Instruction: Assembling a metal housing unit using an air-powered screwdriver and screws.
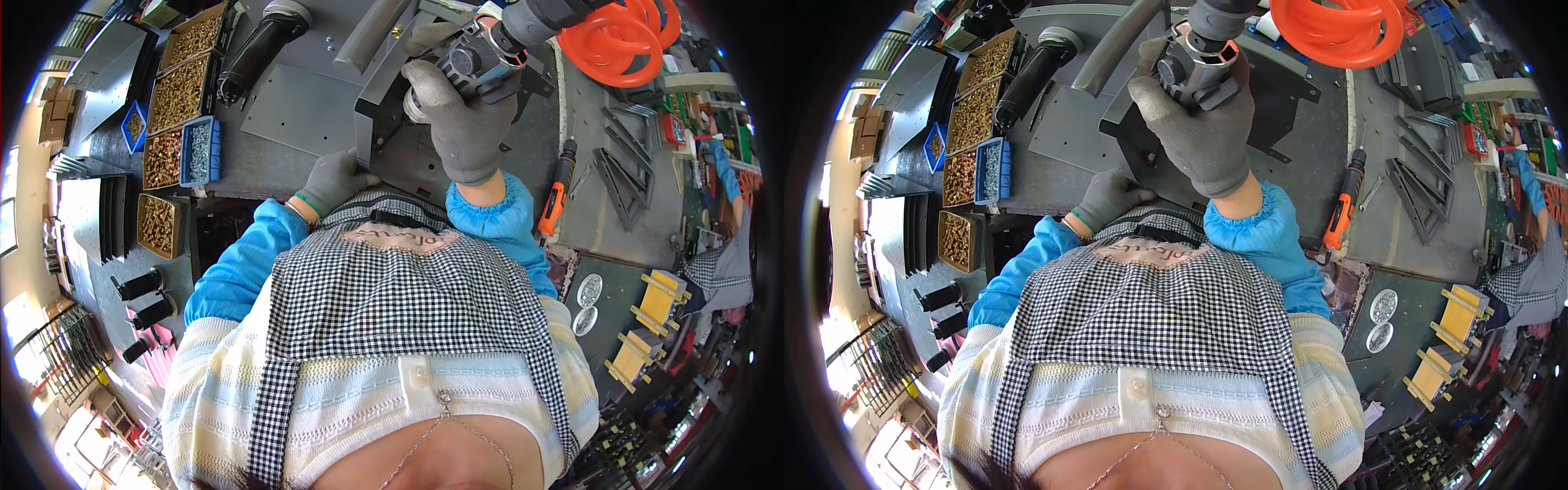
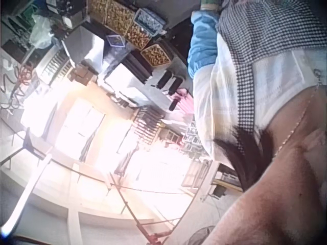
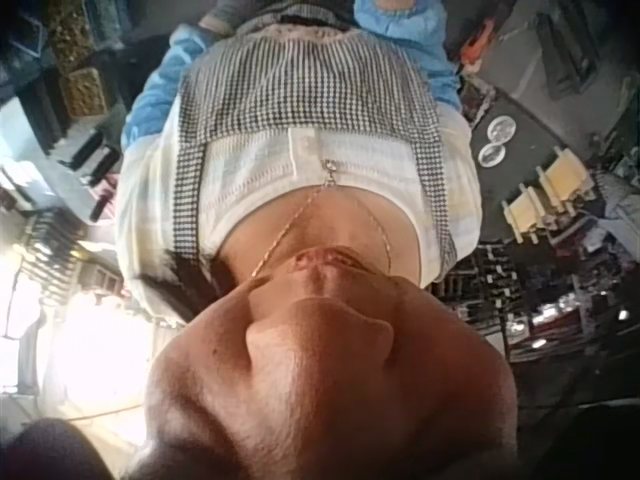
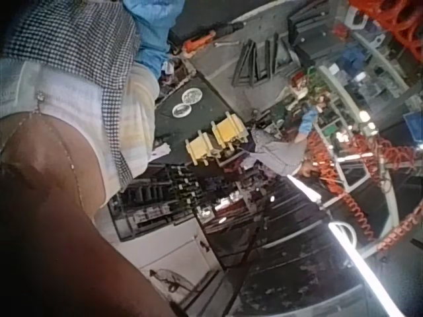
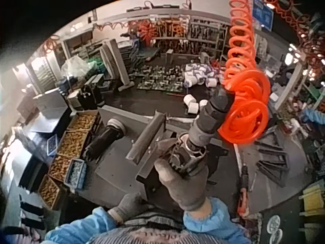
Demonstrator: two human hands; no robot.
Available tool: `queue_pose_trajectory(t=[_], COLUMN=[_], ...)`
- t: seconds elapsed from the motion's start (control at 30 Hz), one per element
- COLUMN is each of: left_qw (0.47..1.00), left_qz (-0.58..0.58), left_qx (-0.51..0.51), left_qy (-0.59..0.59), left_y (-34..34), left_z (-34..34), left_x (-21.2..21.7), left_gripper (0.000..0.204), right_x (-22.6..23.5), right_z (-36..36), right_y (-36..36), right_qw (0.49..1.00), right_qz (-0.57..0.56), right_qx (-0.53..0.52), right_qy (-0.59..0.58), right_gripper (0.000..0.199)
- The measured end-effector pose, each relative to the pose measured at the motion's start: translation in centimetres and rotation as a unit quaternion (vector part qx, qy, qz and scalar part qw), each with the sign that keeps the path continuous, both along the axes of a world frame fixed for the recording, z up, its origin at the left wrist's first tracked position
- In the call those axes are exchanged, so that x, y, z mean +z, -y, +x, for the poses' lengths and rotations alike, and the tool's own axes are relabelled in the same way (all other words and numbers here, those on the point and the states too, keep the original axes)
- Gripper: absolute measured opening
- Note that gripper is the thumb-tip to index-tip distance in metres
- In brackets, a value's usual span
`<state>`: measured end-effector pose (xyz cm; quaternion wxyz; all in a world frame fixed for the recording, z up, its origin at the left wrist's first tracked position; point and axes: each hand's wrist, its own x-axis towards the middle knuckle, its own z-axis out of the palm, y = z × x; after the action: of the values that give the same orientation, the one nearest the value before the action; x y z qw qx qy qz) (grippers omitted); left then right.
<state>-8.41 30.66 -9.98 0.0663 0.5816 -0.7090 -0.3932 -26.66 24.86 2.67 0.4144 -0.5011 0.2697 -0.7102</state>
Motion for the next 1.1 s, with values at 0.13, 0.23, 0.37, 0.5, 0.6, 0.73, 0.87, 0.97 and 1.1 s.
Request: queue_pose_trajectory(t=[0.13, 0.23, 0.37, 0.5, 0.6, 0.73, 0.87, 0.97, 1.1], left_qw=[1.000, 0.999, 0.999, 0.994, 0.991, 0.996, 0.995, 0.986, 0.988], left_qz=[-0.015, -0.028, -0.036, -0.102, -0.136, -0.087, -0.088, -0.164, -0.144], left_qx=[-0.002, -0.007, -0.003, -0.020, -0.009, -0.014, -0.008, -0.005, -0.020], left_qy=[0.014, 0.018, 0.035, 0.039, -0.005, 0.026, 0.040, 0.004, 0.051], left_y=[-0.2, 0.6, 0.7, 0.9, 1.1, 1.2, 1.1, 0.9, 0.9], left_z=[-0.1, -0.3, -0.3, -0.1, 0.1, 0.4, 0.4, 0.2, 0.5], left_x=[-0.2, 0.5, -0.4, -2.0, -3.0, -3.9, -4.0, -4.2, -4.9], left_gripper=[0.048, 0.054, 0.056, 0.049, 0.040, 0.060, 0.053, 0.036, 0.037], right_x=[1.6, 3.1, 5.1, 2.8, 2.1, 1.3, 1.5, 1.1, 1.7], right_z=[-1.0, -2.9, -3.9, -4.5, -4.1, -4.0, -3.5, -3.8, -5.1], right_y=[0.1, -0.3, 0.7, 1.5, 2.1, 3.0, 3.2, 3.2, 3.5], right_qw=[0.997, 0.995, 0.994, 0.997, 0.998, 1.000, 0.997, 0.997, 0.997], right_qz=[0.038, -0.044, -0.081, -0.026, -0.015, -0.006, -0.034, -0.016, 0.032], right_qx=[0.040, 0.083, 0.035, -0.044, -0.047, -0.019, -0.034, -0.058, 0.025], right_qy=[-0.048, 0.019, 0.066, -0.054, -0.024, -0.015, 0.054, 0.039, -0.066], right_gripper=[0.025, 0.036, 0.040, 0.045, 0.047, 0.048, 0.035, 0.038, 0.037])
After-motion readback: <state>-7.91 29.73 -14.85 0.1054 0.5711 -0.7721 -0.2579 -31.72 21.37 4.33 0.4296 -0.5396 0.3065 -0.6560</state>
